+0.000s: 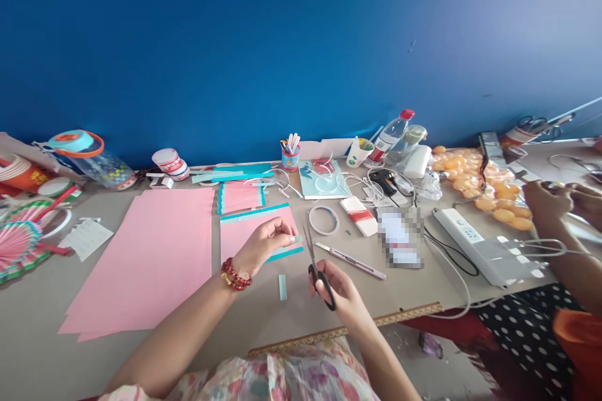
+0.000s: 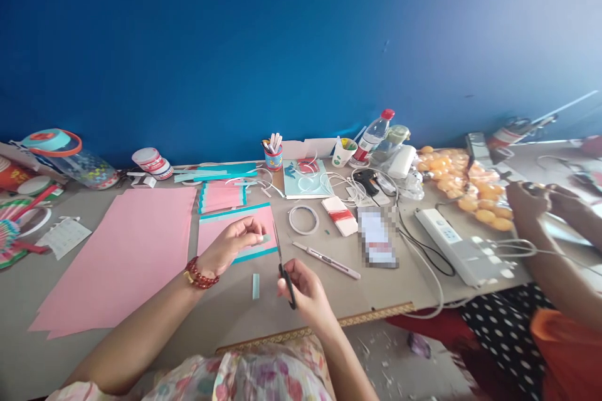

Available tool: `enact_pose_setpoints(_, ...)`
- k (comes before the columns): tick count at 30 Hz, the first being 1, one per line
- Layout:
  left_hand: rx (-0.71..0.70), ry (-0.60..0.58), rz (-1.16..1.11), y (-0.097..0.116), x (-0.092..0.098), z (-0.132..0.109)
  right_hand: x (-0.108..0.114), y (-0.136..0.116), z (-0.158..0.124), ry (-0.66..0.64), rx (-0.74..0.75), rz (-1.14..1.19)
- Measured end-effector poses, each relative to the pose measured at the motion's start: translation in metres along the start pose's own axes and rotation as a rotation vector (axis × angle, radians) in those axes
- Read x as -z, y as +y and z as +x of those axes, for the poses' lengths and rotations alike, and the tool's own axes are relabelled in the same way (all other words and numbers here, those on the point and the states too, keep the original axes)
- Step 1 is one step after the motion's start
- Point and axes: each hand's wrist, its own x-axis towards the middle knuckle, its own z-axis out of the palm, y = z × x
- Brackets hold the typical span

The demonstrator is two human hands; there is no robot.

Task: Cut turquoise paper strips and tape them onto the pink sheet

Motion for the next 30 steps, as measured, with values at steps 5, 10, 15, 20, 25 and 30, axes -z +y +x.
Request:
enact_pose_setpoints(5, 0.037, -0.019, -0.135, 0.012, -0.007, -0.011, -0.007, -0.006, -0.003, -0.085, 0.001, 0.028)
enact_pose_setpoints(10, 0.027, -0.039, -0.150, 0.017, -0.010, -0.015, -0.007, -0.006, -0.006, -0.090, -0.020, 0.079)
enact_pose_setpoints(15, 0.012, -0.056, -0.166, 0.018, -0.010, -0.015, -0.006, -0.009, -0.008, -0.090, -0.054, 0.108)
enact_pose_setpoints(20, 0.009, -0.071, -0.167, 0.018, -0.010, -0.014, -0.006, -0.005, -0.007, -0.082, -0.052, 0.132)
enact_pose_setpoints(25, 0.012, -0.076, -0.172, 0.019, -0.009, -0.014, -0.005, -0.002, -0.006, -0.086, -0.059, 0.146)
enact_pose_setpoints(30, 0.035, -0.078, -0.203, 0.020, -0.011, -0.014, -0.004, -0.003, -0.006, -0.084, -0.052, 0.171)
